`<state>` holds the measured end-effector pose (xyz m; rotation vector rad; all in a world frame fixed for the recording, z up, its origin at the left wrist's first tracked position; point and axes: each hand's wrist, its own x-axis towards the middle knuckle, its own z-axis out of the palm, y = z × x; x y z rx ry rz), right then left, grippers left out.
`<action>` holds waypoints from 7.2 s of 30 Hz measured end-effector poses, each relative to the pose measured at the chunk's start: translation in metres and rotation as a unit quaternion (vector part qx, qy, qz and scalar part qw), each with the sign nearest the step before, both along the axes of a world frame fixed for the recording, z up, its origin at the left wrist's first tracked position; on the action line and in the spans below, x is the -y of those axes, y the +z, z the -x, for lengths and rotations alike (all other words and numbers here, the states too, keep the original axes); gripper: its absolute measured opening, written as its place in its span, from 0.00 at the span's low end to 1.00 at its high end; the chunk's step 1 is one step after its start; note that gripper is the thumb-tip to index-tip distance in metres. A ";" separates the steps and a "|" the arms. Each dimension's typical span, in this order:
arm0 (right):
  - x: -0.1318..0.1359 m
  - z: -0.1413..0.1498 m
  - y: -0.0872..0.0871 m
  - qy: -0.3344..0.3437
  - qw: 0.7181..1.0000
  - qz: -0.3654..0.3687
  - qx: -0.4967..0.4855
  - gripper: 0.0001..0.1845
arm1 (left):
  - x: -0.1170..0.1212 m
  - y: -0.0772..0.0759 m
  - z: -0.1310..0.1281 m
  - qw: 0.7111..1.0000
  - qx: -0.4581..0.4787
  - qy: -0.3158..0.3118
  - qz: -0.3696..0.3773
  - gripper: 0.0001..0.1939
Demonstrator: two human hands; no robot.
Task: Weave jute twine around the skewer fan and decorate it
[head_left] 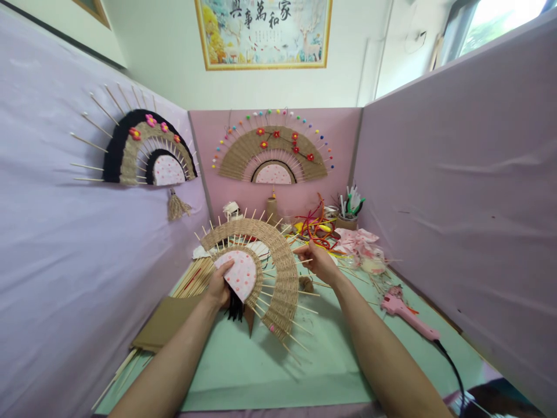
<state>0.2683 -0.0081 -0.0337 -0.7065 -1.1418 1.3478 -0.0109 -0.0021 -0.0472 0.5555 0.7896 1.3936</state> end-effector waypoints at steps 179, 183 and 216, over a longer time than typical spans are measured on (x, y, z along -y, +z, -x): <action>0.034 -0.035 0.002 -0.290 0.932 -0.115 0.186 0.23 | 0.003 -0.001 -0.023 0.996 0.034 0.004 -0.081 0.08; 0.031 -0.037 -0.003 -0.254 0.957 -0.099 0.099 0.24 | 0.003 0.000 -0.022 0.997 0.044 -0.002 -0.069 0.08; 0.036 -0.034 -0.002 -0.344 0.911 -0.109 0.200 0.24 | 0.001 -0.001 -0.022 0.993 0.080 0.031 -0.075 0.07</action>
